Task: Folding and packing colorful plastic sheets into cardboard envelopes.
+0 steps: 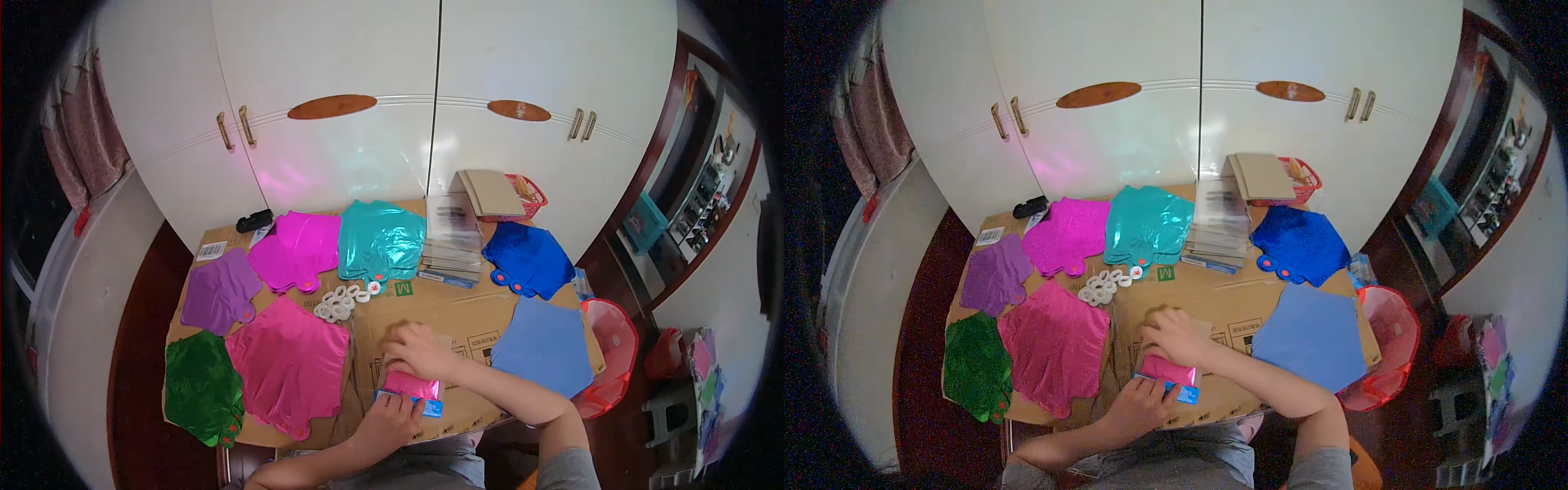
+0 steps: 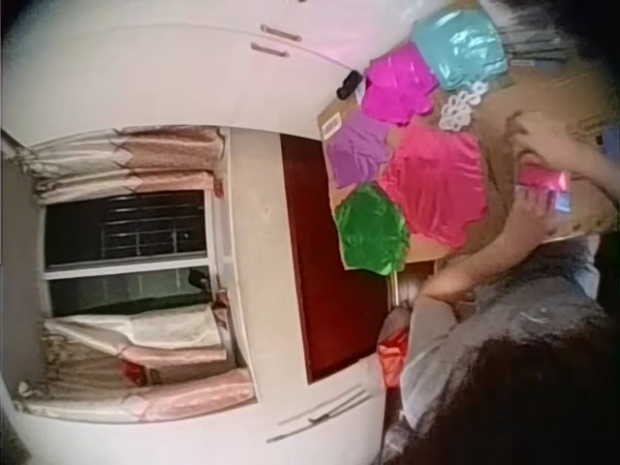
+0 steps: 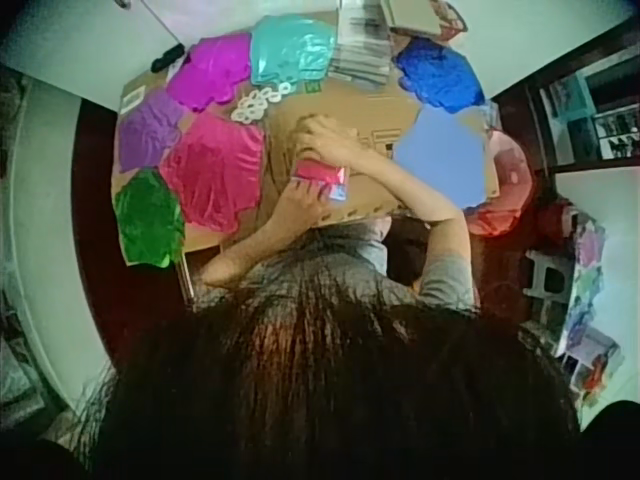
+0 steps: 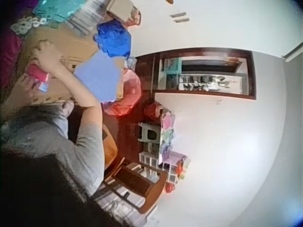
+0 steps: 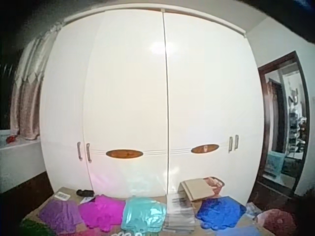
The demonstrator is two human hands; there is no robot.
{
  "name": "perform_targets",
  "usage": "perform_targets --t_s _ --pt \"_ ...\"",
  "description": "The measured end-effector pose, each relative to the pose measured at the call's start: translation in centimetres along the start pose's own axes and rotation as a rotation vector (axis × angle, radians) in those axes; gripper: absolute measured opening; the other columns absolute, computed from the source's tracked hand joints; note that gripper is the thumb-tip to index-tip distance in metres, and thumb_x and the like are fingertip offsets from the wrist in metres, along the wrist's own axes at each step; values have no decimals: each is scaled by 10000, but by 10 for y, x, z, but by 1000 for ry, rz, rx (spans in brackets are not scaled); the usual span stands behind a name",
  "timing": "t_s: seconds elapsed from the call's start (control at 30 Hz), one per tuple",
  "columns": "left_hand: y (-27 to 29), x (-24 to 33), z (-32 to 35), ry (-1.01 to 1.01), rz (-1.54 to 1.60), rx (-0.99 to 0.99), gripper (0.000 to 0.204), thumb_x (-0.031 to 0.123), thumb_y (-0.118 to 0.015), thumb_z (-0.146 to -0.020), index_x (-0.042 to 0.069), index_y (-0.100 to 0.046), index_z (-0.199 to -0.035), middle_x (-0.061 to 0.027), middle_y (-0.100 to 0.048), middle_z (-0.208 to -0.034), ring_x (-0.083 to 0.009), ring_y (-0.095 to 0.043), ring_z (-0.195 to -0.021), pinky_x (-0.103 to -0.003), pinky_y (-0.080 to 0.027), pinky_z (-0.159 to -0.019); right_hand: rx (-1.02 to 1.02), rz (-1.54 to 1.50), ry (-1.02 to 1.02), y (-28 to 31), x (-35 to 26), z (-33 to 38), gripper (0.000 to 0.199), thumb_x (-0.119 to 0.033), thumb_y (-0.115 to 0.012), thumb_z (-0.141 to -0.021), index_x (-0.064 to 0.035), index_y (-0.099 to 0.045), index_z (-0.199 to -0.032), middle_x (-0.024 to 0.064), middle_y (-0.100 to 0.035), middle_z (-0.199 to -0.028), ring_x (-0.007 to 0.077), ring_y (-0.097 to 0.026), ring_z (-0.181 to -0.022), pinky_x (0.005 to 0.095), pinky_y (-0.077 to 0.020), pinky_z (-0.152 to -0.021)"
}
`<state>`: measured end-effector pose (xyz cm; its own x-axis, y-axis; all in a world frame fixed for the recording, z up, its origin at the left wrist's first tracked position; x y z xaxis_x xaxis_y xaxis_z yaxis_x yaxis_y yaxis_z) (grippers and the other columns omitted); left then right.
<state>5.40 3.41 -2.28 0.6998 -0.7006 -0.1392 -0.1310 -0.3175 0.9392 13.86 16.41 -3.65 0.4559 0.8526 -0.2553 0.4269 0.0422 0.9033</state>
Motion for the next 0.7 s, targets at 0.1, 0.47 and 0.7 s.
perform_targets --t_s 0.1,0.47,0.7 --pt "1 -3 -3 14 11 83 337 252 -587 -714 41 -636 -973 -64 -526 -725 -206 -540 -691 -337 -448 -656 135 66 109 -3 -8 -1 350 -295 -650 -772 -125 -547 -1061 85 -506 -1173 273 -478 -1087 432 -380 -876" --pt "-2 -5 -5 51 81 4 298 188 -573 -706 18 -599 -949 -86 -541 -805 -212 -604 -726 -305 -503 -624 201 549 -295 82 128 -1 597 -40 -606 -675 -67 -466 -1255 152 -475 -1299 329 -431 -1216 458 -337 -1003" --pt "-9 -7 -1 52 89 35 348 167 -555 -730 25 -613 -1042 -204 -610 -1009 -219 -636 -703 -295 -520 -615 105 618 -298 89 187 44 373 -156 -625 -717 -135 -582 -1087 59 -587 -1159 208 -491 -1161 412 -374 -921"
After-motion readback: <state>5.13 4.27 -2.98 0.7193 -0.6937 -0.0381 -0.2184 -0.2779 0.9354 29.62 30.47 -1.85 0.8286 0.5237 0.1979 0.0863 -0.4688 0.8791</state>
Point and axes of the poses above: each hand's wrist, its own z-axis away from the middle knuckle, its own y-axis out of the back of the hand, x = y × z, the point moved 4 cm from there along -z, towards the middle knuckle
